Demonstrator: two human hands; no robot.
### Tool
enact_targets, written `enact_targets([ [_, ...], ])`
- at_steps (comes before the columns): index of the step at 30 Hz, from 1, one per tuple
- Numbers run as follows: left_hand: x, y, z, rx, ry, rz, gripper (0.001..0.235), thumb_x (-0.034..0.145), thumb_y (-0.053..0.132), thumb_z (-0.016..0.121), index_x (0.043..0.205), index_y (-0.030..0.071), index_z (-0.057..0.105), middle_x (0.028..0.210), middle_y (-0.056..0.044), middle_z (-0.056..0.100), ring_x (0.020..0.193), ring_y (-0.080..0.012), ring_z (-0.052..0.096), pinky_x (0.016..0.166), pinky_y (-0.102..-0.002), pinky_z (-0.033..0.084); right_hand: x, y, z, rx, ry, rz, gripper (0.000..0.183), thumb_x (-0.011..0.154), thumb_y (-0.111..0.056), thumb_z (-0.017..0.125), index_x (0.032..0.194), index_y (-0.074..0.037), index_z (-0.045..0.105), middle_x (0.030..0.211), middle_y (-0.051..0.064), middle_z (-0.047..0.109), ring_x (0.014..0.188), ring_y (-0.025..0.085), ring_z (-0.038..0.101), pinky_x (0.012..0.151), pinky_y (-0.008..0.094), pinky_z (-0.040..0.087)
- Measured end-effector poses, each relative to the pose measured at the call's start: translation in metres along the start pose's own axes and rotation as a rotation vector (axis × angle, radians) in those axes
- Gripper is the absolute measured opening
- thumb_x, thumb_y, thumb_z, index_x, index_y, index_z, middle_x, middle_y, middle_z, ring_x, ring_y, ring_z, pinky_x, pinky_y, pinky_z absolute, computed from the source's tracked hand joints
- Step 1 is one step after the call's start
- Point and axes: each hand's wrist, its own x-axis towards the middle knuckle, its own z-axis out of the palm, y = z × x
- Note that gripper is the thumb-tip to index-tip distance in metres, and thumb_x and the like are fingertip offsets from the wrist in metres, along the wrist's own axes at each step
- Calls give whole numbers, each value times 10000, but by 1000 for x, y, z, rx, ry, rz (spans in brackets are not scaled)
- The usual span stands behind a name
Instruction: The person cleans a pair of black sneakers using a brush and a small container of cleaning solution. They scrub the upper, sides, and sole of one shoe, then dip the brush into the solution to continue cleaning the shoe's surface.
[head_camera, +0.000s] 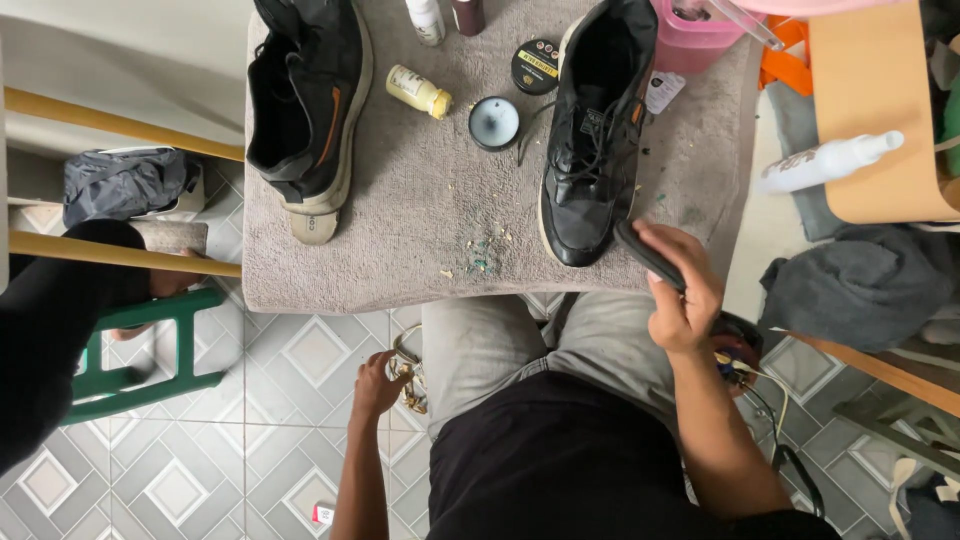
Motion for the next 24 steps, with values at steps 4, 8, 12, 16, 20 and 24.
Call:
enact_targets([
  [4, -57, 108, -94, -274, 2, 186, 475, 894, 444, 746, 1294, 200, 670, 1132, -117, 772, 1125, -318, 718, 967, -497, 547, 0, 8, 6, -51, 11, -45, 340, 975, 61, 545, 1295, 119, 645, 1277, 276, 633, 1222, 430, 594, 1072, 513, 440],
  [8, -110, 194, -178, -385, -195, 451, 529, 877, 356, 762, 1325, 98, 651, 1108, -200, 779, 1142, -411, 698, 970, -494, 531, 1, 0, -1, 78, -33, 54, 309, 946, -3, 543, 1196, 101, 693, 1169, 259, 699, 1128, 395, 675, 1013, 467, 495],
  [12, -134, 241, -225, -514, -352, 878, 504, 909, 344, 710, 1333, 85, 626, 1307, -89, 725, 1203, -219, 688, 1005, -388, 508, -2, 19, -5, -123, 5, 114, 388, 1111, -137, 461, 1461, 24, 505, 1419, 210, 548, 1351, 335, 515, 1181, 471, 458],
  [16, -130, 280, -238, -663, -148, 969, 454, 806, 113, 819, 1236, 12, 715, 1073, -197, 790, 1030, -349, 711, 968, -478, 491, -6, 20, -12, -125, -167, 16, 402, 886, 3, 632, 1281, 9, 710, 1228, 171, 727, 1167, 374, 661, 1018, 484, 480],
  [20, -115, 305, -241, -477, 255, 1082, 425, 877, 297, 758, 1232, 68, 711, 1167, -131, 742, 1174, -383, 646, 1034, -502, 452, 25, 15, -17, -12, -39, 82, 317, 950, -25, 576, 1231, 36, 710, 1151, 201, 725, 1088, 369, 690, 964, 455, 516],
  [24, -106, 303, -229, -37, 629, 988, 680, 977, 532, 576, 1473, 68, 528, 1471, -211, 538, 1375, -462, 439, 1111, -597, 326, 59, 47, -8, -133, -44, -12, 439, 1014, 55, 527, 1453, 49, 548, 1316, 290, 604, 1247, 477, 554, 1058, 570, 421],
])
